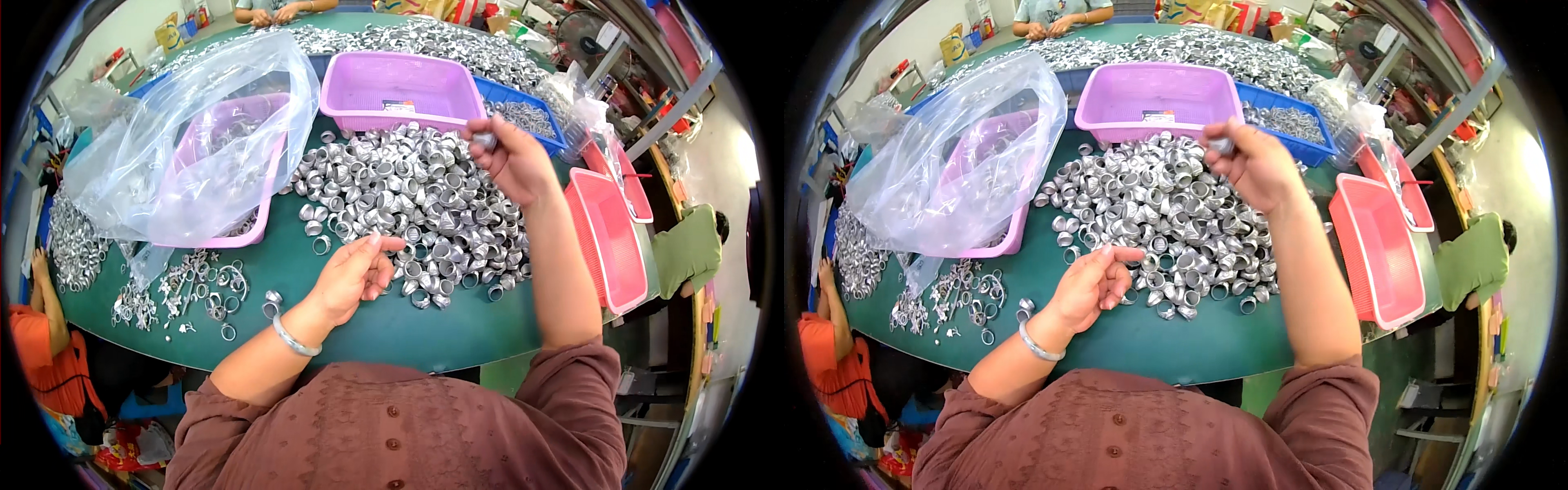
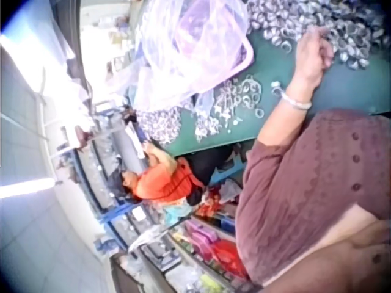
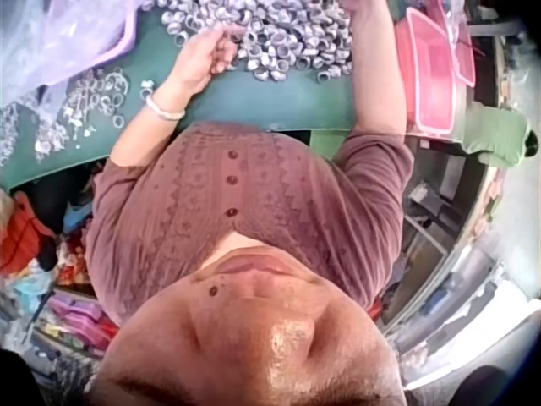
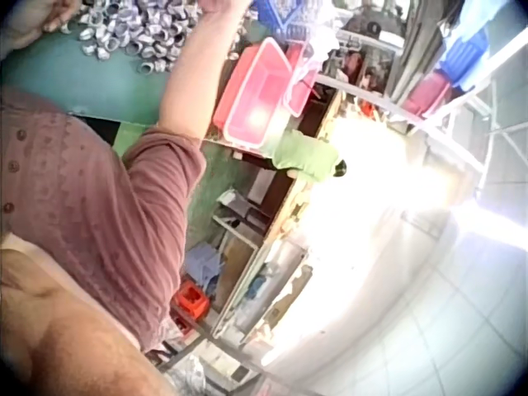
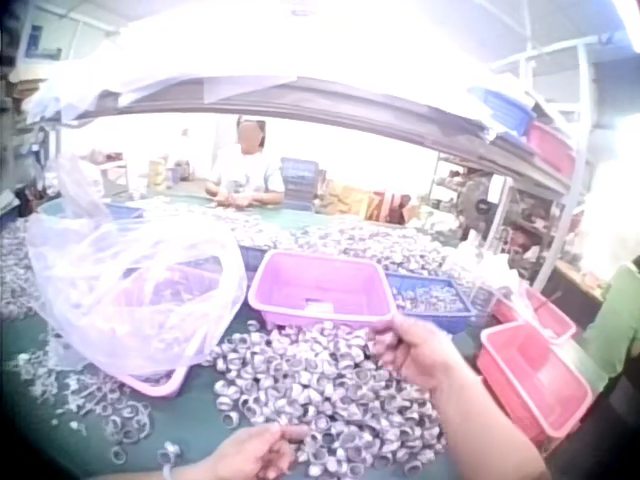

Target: The person picks up metal ring castings from a pile on the table by hand, turns them over and compares them together, and sets them down onto the table.

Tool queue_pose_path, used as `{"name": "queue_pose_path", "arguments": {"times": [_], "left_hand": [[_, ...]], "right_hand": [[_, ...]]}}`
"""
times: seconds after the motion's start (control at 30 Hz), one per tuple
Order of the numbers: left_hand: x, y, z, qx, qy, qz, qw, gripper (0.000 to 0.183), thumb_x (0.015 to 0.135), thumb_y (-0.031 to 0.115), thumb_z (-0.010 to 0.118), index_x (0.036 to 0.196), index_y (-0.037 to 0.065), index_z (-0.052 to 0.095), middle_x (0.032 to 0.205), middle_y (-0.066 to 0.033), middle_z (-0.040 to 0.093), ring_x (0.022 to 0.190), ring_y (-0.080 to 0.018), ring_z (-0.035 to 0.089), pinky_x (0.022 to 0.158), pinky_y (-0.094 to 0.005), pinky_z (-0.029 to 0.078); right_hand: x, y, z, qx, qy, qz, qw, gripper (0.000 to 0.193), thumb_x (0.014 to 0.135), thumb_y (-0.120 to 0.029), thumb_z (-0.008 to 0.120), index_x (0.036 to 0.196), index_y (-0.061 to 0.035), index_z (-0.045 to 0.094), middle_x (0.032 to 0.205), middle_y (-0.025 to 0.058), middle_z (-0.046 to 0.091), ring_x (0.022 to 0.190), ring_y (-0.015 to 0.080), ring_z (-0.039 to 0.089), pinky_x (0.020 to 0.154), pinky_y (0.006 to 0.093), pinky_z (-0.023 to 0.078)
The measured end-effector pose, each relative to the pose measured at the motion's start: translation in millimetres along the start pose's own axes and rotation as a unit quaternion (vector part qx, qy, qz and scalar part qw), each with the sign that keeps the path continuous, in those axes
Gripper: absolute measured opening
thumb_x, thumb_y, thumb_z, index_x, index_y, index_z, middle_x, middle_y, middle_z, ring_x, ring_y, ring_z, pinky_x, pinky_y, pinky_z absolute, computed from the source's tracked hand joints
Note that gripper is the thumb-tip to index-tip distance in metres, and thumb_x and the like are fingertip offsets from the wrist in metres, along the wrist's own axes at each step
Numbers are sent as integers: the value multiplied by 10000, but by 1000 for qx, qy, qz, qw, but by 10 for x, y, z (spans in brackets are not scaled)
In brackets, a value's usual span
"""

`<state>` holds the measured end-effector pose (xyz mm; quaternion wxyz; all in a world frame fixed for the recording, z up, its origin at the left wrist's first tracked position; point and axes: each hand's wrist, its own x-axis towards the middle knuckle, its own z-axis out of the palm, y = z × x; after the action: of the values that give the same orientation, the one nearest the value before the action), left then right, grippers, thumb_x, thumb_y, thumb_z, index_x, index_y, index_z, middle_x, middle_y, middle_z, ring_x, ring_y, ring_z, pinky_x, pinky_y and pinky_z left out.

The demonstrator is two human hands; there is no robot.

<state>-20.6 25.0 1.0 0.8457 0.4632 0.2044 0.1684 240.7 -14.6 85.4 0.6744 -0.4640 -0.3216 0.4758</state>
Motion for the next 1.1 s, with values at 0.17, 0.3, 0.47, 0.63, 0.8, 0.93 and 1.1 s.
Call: {"name": "queue_pose_path", "arguments": {"times": [0.17, 0.3, 0.47, 0.63, 0.8, 0.93, 1.1], "left_hand": [[18, 11, 17, -8, -6, 41, 999, 359, 923, 288, 376, 1075, -7, 516, 610, -10, 481, 487, -62, 393, 448, -176, 316], [14, 17, 47, -31, -13, 96, 995, 303, 896, 230, 451, 1122, 33, 498, 719, 1, 485, 586, -58, 448, 521, -181, 376], [46, -118, 9, 214, 26, 329, 919, 476, 767, -33, 590, 1214, 35, 441, 993, -35, 434, 750, -74, 482, 675, -193, 423], [52, -84, 32, 201, 42, 311, 928, 442, 765, -36, 585, 1190, 27, 481, 985, -31, 435, 752, -80, 462, 675, -196, 410], [67, -92, 19, 198, 31, 323, 925, 424, 773, -28, 577, 1183, 18, 480, 993, -31, 442, 817, -89, 456, 707, -199, 408], [105, -142, -26, 205, 28, 349, 914, 400, 769, -11, 598, 1156, 32, 503, 1002, -52, 448, 776, -87, 520, 654, -195, 447], [62, -134, 9, 256, 47, 355, 898, 396, 756, -4, 612, 1140, 25, 518, 1014, -42, 449, 815, -99, 480, 698, -206, 423]], "right_hand": [[-457, 369, 393, 45, -119, 25, 992, 289, 851, -78, 490, 1096, 75, 504, 1071, 151, 554, 925, 216, 568, 789, 308, 466], [-635, 666, 586, 33, -126, 46, 990, 212, 817, -46, 554, 1018, 14, 523, 1011, 119, 577, 830, 180, 581, 747, 286, 476], [-778, 832, 725, -66, -106, 40, 991, 163, 838, -82, 542, 957, 28, 549, 931, 103, 595, 843, 149, 578, 765, 286, 475], [-793, 919, 627, 124, -146, 41, 981, 257, 894, -63, 401, 1096, 55, 507, 1055, 140, 555, 980, 206, 549, 860, 333, 450], [-824, 878, 637, 131, -150, 47, 979, 293, 871, -19, 418, 1149, 57, 470, 1078, 158, 546, 1004, 220, 545, 875, 341, 446], [-840, 906, 635, 65, -138, 40, 987, 312, 835, 23, 475, 1146, 40, 461, 1070, 147, 550, 997, 200, 547, 866, 322, 454], [-843, 946, 613, 63, -127, 23, 990, 281, 824, 4, 516, 1099, 25, 459, 1032, 122, 560, 959, 182, 560, 833, 304, 467]]}}
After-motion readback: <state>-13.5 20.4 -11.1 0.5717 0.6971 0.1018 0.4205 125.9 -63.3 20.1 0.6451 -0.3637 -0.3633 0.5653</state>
